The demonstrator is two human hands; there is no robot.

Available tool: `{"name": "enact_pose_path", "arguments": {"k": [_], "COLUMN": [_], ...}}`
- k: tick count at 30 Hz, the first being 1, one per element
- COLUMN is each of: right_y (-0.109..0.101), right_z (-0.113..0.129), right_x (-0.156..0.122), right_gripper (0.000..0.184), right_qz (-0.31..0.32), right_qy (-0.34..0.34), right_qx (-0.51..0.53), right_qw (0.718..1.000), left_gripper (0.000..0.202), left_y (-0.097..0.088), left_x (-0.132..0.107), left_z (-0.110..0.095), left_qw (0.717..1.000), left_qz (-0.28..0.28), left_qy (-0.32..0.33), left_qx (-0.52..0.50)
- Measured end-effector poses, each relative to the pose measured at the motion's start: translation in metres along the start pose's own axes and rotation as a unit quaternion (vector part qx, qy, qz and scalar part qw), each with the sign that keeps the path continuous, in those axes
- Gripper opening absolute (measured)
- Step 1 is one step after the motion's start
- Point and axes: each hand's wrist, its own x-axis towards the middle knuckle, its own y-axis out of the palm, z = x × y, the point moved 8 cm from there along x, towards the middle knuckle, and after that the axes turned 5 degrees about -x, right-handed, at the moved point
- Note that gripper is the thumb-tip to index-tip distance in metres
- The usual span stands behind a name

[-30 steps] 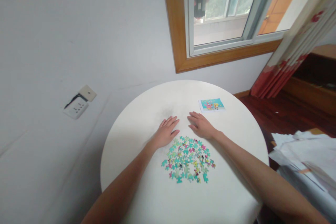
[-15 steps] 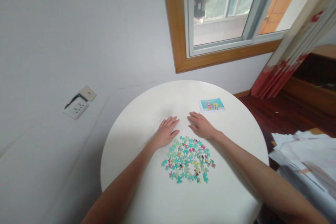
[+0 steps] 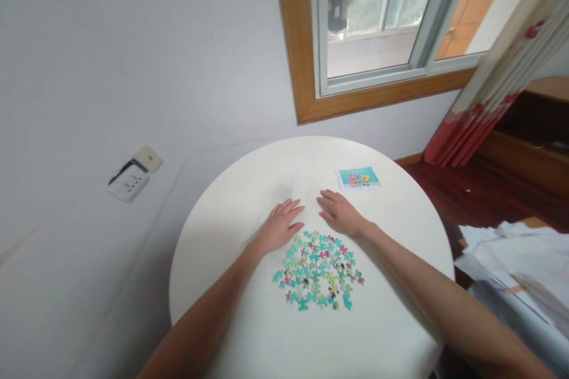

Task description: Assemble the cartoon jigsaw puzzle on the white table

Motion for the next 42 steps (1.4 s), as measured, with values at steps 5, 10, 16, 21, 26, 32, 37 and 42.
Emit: {"name": "enact_pose_path", "arguments": {"k": [5,10,16,21,26,32,37,42], "right_y": [0.001,0.004,0.006,0.006,0.004,0.003,0.003,0.003], "right_z": [-0.002,-0.004,-0.007,-0.006,-0.005,-0.005,-0.005,-0.005], "right_x": [0.000,0.000,0.001,0.001,0.000,0.000,0.000,0.000], "right_gripper": [0.050,0.050,0.051,0.050,0.050,0.050,0.049,0.049], "right_qz": [-0.006,-0.010,-0.005,-0.008,-0.010,-0.015,-0.019,-0.018], "right_qy": [0.000,-0.005,-0.001,-0.003,-0.006,-0.005,-0.007,-0.008], "right_qx": [0.002,0.003,0.002,0.002,0.004,0.003,0.008,0.010], "right_qw": [1.000,1.000,1.000,1.000,1.000,1.000,1.000,1.000], "left_gripper": [0.023,0.007,0.005,0.005,0.003,0.008,0.012,0.013], "left_y": [-0.020,-0.012,-0.002,0.000,-0.001,-0.002,0.001,0.001], "left_x": [-0.010,-0.026,-0.029,-0.029,-0.031,-0.034,-0.035,-0.036], "left_z": [-0.044,-0.081,-0.088,-0.091,-0.096,-0.103,-0.103,-0.104], "left_qw": [0.993,0.972,0.974,0.978,0.980,0.983,0.980,0.980], "left_qz": [0.045,0.176,0.195,0.197,0.193,0.183,0.197,0.196], "left_qy": [0.055,0.091,0.069,0.050,0.038,0.027,0.017,0.034], "left_qx": [-0.091,-0.125,-0.089,-0.057,-0.018,0.019,0.021,0.020]}}
